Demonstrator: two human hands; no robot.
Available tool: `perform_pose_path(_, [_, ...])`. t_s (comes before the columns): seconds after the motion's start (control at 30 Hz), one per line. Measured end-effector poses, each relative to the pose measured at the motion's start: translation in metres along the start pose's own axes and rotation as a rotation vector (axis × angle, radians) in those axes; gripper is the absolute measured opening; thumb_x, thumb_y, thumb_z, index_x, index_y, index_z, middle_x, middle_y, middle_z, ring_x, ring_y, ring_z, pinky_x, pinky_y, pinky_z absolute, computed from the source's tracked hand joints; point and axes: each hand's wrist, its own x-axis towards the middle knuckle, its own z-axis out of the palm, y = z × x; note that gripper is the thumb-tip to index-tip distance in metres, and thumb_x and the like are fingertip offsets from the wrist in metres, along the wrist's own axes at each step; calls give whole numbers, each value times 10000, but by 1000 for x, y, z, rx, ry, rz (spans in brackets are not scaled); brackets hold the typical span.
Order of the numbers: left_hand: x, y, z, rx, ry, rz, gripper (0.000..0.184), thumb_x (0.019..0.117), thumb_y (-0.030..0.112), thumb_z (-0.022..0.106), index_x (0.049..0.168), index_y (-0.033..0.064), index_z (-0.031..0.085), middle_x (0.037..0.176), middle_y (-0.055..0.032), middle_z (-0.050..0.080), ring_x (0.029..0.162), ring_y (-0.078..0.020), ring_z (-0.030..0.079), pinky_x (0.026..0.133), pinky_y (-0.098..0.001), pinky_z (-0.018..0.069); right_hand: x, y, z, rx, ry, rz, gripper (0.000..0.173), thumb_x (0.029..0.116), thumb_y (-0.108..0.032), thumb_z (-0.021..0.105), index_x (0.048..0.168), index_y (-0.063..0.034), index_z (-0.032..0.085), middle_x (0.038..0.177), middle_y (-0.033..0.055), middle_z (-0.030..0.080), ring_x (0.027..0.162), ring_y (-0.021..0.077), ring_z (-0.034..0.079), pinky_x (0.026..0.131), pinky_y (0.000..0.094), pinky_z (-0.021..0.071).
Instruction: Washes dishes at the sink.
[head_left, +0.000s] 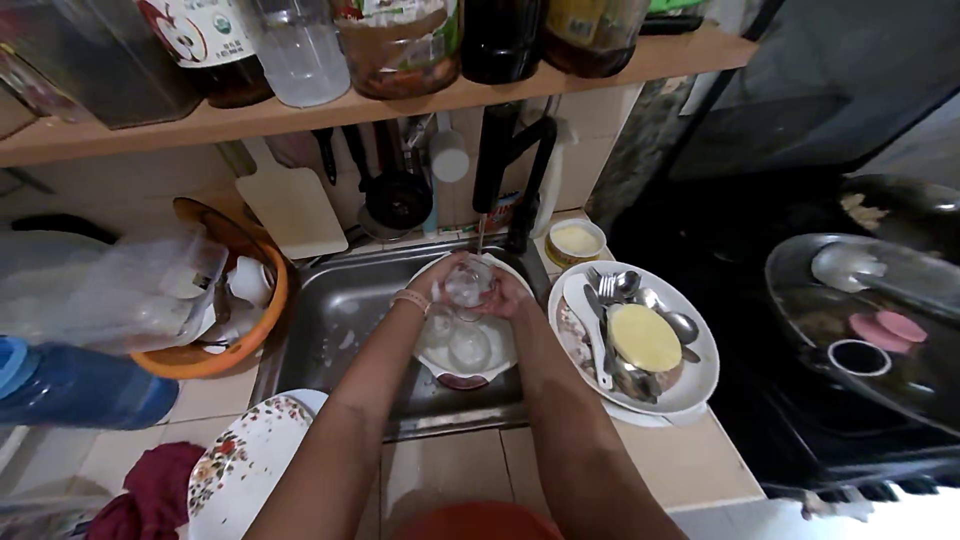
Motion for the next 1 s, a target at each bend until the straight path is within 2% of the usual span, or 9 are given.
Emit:
perform_pose_path(0.17, [-18, 2, 22, 359, 236, 254, 596, 1043, 506, 520, 1345, -4, 583, 1254, -245, 631, 1128, -342, 619, 956, -546, 503, -3, 12, 19, 316, 44, 20, 691, 1012, -653, 391, 1463, -130, 420, 1383, 221, 532, 1199, 380, 578, 948, 525, 522])
perform_pose_path(0.23, [-45, 6, 39, 501, 366, 301, 615, 1023, 500, 580, 1338, -27, 546, 1285, -292, 587, 1150, -412, 583, 954, -581, 477, 0, 15, 20, 422, 37, 9, 692, 1000, -666, 396, 1439, -135, 455, 1338, 205, 567, 1168, 365, 597, 935, 532, 526])
perform_pose_path(0.37, [-54, 3, 41, 827, 359, 524, 473, 1024, 398, 627, 1162, -55, 616, 1088, -285, 642, 974, -419, 645, 858, -566, 534, 8, 18, 21, 514, -41, -17, 624, 993, -699, 329, 1204, -155, 550, 990, 98, 628, 832, 236, 648, 672, 409, 567])
perform_pose_path(0.47, [-46, 10, 35, 1136, 172, 740, 303, 1007, 219, 669, 937, -75, 648, 856, -239, 637, 798, -375, 640, 764, -530, 534, 9, 16, 20, 578, -28, -47, 598, 1006, -664, 346, 1260, -158, 538, 1106, 110, 620, 979, 267, 630, 789, 491, 552])
perform_pose_path(0.53, [-34, 12, 28, 1313, -10, 798, 194, 980, 130, 687, 933, -58, 698, 870, -220, 684, 845, -360, 678, 846, -527, 542, 12, 14, 18, 605, 25, -77, 564, 1027, -618, 384, 1265, -128, 532, 1123, 110, 602, 1007, 258, 608, 844, 482, 527])
perform_pose_path(0.6, [-27, 16, 22, 1459, -185, 769, 129, 976, 54, 663, 1020, -42, 738, 986, -212, 728, 985, -359, 696, 973, -525, 517, 22, 13, 15, 576, 51, -113, 570, 1019, -650, 362, 1122, -126, 560, 923, 69, 607, 804, 198, 608, 697, 397, 539])
perform_pose_path(0.73, [-15, 17, 9, 1859, -339, 776, 269, 1004, -34, 547, 1212, -11, 716, 1381, -189, 635, 1396, -360, 504, 1213, -467, 326, 20, 8, 1, 445, -47, -103, 670, 1011, -690, 332, 1307, -130, 552, 1127, 120, 651, 1008, 266, 646, 839, 469, 555])
perform_pose_path(0.83, [-8, 16, 7, 2167, -268, 838, 390, 1019, -27, 511, 1400, -19, 592, 1580, -213, 433, 1522, -367, 320, 1269, -451, 199, 19, 7, -2, 439, -88, -105, 621, 1021, -634, 396, 1373, -141, 529, 1260, 132, 628, 1151, 299, 617, 943, 524, 529])
perform_pose_path(1.0, [-14, 11, 34, 1935, -82, 504, 243, 1013, -2, 543, 1203, -74, 676, 1288, -247, 648, 1280, -407, 569, 1125, -520, 408, 28, 12, -2, 384, -131, -325, 504, 1081, -521, 308, 1294, -150, 574, 1111, 58, 670, 985, 197, 649, 823, 413, 553])
